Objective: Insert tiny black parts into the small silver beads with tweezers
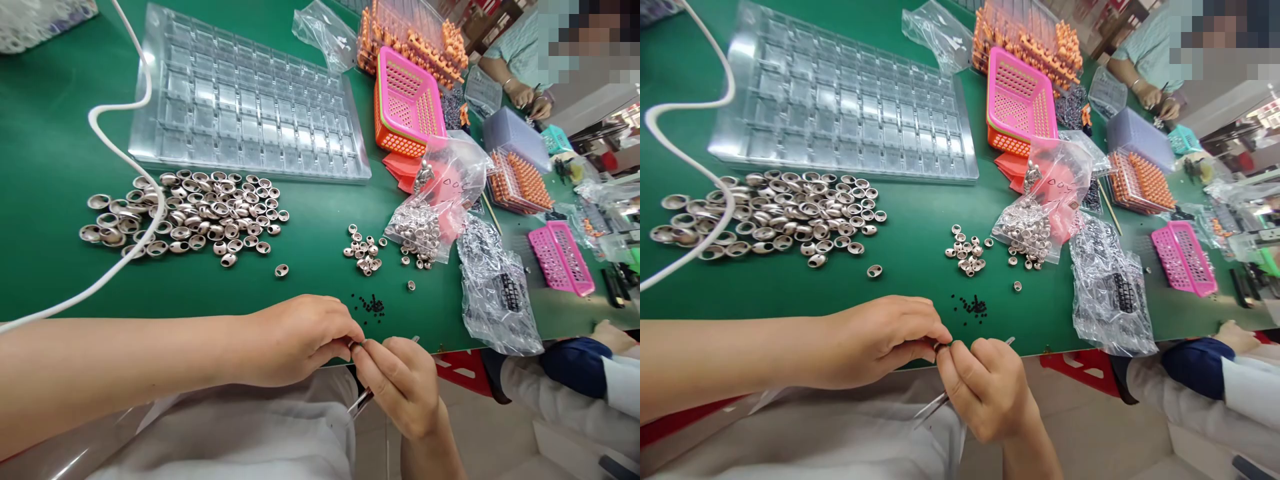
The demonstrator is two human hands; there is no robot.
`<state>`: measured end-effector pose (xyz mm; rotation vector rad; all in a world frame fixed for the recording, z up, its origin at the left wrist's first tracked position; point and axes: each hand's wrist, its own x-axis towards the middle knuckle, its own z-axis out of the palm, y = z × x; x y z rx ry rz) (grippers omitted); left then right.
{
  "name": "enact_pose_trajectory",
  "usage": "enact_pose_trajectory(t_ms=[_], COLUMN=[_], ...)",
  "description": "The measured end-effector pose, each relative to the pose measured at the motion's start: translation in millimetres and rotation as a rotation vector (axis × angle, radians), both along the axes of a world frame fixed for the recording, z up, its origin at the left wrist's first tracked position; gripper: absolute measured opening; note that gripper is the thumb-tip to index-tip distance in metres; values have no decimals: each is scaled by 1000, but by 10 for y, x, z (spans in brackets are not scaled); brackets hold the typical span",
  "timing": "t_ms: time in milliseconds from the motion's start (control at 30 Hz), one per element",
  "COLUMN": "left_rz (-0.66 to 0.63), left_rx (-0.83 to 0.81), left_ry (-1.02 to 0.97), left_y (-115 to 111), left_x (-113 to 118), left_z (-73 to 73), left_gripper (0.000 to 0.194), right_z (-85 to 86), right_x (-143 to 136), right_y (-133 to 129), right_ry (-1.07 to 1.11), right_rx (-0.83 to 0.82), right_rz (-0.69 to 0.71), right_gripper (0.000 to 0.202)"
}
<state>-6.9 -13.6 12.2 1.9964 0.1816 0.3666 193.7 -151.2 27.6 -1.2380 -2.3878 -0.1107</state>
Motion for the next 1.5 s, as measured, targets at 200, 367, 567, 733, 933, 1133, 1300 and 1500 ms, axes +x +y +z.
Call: enact_pose_trajectory(t_ms=[200, 367, 567, 733, 933, 1133, 1300, 1500], left_rz=[1, 7, 8, 22, 43, 63, 61, 60], left_rx=[13, 0, -63, -100, -129, -136, -166, -245], left_ry=[-1, -32, -65, -89, -43, -54, -70, -38], left_y=[-26, -56, -100, -142, -163, -174, -146, -78], left_x=[-2, -15, -36, -29, -20, -31, -21, 11], left_z=[-6, -16, -2, 1, 26, 41, 37, 30], left_gripper=[15, 17, 18, 17, 19, 19, 18, 15], right_z=[24, 91, 151, 152, 139, 148, 139, -26], right_x=[-3, -15, -3, 1, -25, -19, -3, 15], right_y=[-28, -29, -37, -34, 12, 20, 7, -44], right_ry=[-26, -36, -6, 8, 58, 47, 73, 143], right_rx=[-2, -20, -87, -82, -49, -40, -24, 28], right_rz=[28, 46, 93, 117, 135, 135, 129, 44], right_gripper=[28, 35, 36, 36, 36, 35, 33, 26])
